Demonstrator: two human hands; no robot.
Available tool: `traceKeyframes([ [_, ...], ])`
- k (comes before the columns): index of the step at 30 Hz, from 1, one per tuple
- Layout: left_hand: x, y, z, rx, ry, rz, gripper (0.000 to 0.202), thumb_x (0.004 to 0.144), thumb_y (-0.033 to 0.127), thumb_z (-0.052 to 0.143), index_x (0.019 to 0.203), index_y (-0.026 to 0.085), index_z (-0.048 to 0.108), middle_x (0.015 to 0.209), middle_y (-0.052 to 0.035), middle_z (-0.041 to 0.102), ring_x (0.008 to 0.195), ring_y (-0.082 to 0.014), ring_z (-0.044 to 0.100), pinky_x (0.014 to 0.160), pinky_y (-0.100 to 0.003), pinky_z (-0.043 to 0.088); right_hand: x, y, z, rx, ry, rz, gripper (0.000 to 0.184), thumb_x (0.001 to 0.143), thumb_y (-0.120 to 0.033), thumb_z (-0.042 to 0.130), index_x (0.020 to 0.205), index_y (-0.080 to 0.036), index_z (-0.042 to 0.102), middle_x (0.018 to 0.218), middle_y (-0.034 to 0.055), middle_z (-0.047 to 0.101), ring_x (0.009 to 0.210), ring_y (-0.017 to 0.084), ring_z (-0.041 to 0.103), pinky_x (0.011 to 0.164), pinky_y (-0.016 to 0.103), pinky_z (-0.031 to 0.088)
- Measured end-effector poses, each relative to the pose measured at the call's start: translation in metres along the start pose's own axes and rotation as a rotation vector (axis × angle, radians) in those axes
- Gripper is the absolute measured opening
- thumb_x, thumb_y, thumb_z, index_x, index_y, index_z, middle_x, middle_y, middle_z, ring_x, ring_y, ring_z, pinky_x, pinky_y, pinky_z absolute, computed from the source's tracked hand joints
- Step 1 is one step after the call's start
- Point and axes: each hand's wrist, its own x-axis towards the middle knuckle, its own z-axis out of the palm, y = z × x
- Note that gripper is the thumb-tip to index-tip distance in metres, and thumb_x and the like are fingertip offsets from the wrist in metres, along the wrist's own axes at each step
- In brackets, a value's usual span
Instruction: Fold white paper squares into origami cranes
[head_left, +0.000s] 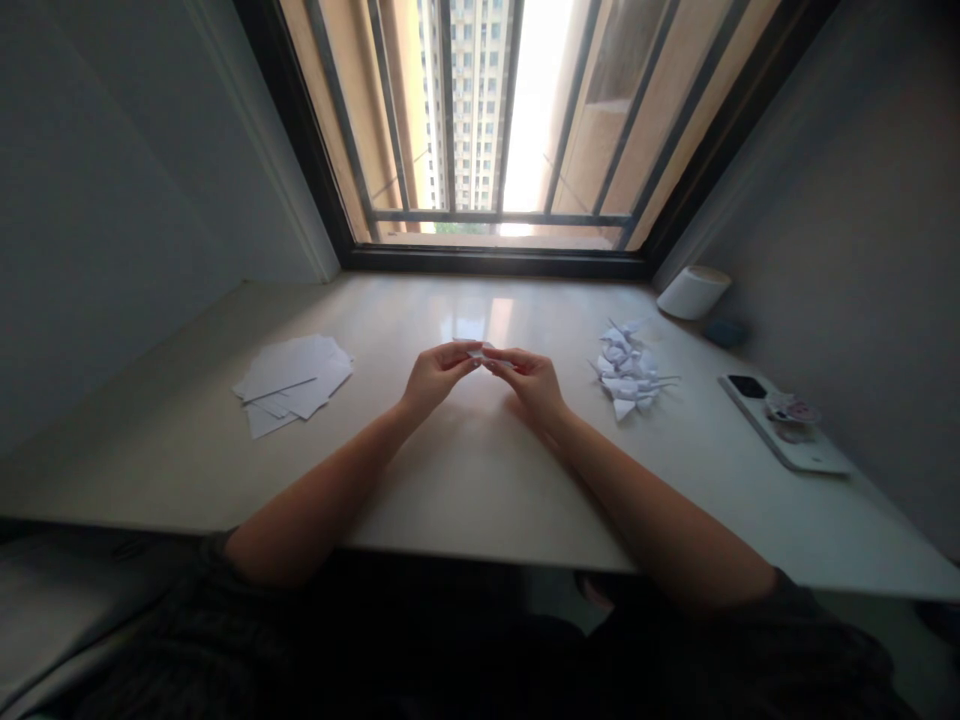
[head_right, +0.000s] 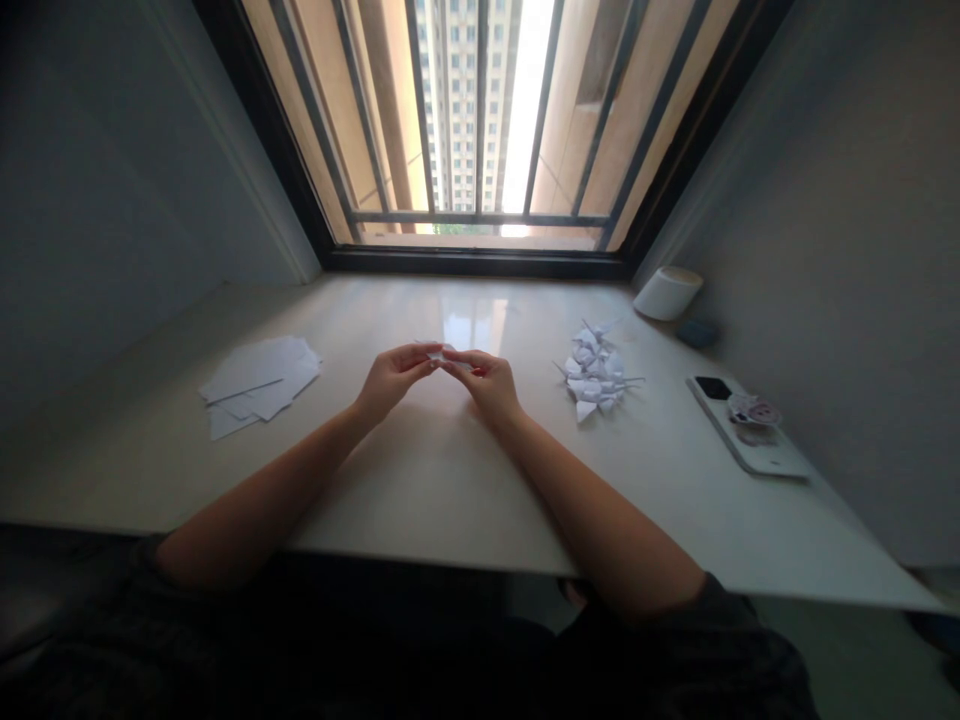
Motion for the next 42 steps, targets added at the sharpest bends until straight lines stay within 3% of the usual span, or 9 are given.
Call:
traceKeyframes([
  [4, 0.000, 0.000, 0.000, -0.003, -0.018, 0.002, 0.034, 0.071, 0.037, 0.076, 0.098, 0.016, 0.073, 0.106, -0.0112, 0.072, 0.101, -0.0240, 0.067, 0.096, -0.041, 0.050, 0.000, 0.000, -0.001, 0.028, -0.008, 0.019, 0.026, 0.070, -0.042, 0.076, 0.091, -0.027, 0.077, 0.090, 0.0039, 0.075, 0.081, 0.018, 0.066, 0.075, 0.033, 0.051],
  [11, -0.001, -0.001, -0.001, 0.107, -0.026, 0.153, 0.029, 0.074, 0.036, 0.074, 0.096, 0.019, 0.074, 0.105, -0.0086, 0.073, 0.102, -0.0235, 0.067, 0.098, -0.041, 0.049, 0.001, -0.003, 0.003, 0.043, 0.038, 0.039, 0.023, 0.069, -0.044, 0.075, 0.083, -0.025, 0.077, 0.082, 0.0032, 0.075, 0.070, 0.016, 0.064, 0.069, 0.031, 0.052],
  [26, -0.002, 0.000, 0.001, 0.056, 0.084, 0.016, 0.025, 0.072, 0.041, 0.075, 0.084, 0.019, 0.077, 0.082, -0.0054, 0.075, 0.074, -0.0156, 0.066, 0.071, -0.029, 0.052, -0.003, -0.007, 0.005, 0.017, 0.061, 0.015, 0.023, 0.069, -0.044, 0.075, 0.079, -0.023, 0.077, 0.080, 0.0034, 0.075, 0.075, 0.019, 0.066, 0.072, 0.032, 0.052],
  [36, -0.001, -0.001, 0.003, 0.049, 0.203, 0.156, 0.023, 0.070, 0.040, 0.077, 0.083, 0.021, 0.076, 0.082, -0.0040, 0.074, 0.074, -0.0156, 0.066, 0.074, -0.031, 0.052, -0.002, -0.012, 0.004, 0.079, 0.133, 0.068, 0.026, 0.057, -0.041, 0.083, 0.076, -0.023, 0.077, 0.072, 0.0027, 0.074, 0.067, 0.017, 0.064, 0.070, 0.035, 0.053],
  [42, -0.001, -0.003, 0.004, 0.052, 0.200, 0.196, 0.022, 0.070, 0.039, 0.077, 0.083, 0.021, 0.076, 0.083, -0.0037, 0.074, 0.077, -0.0171, 0.067, 0.077, -0.033, 0.053, 0.000, -0.012, 0.004, 0.140, 0.150, 0.086, 0.020, 0.057, -0.037, 0.083, 0.071, -0.023, 0.076, 0.072, 0.0024, 0.075, 0.069, 0.017, 0.066, 0.073, 0.035, 0.052],
])
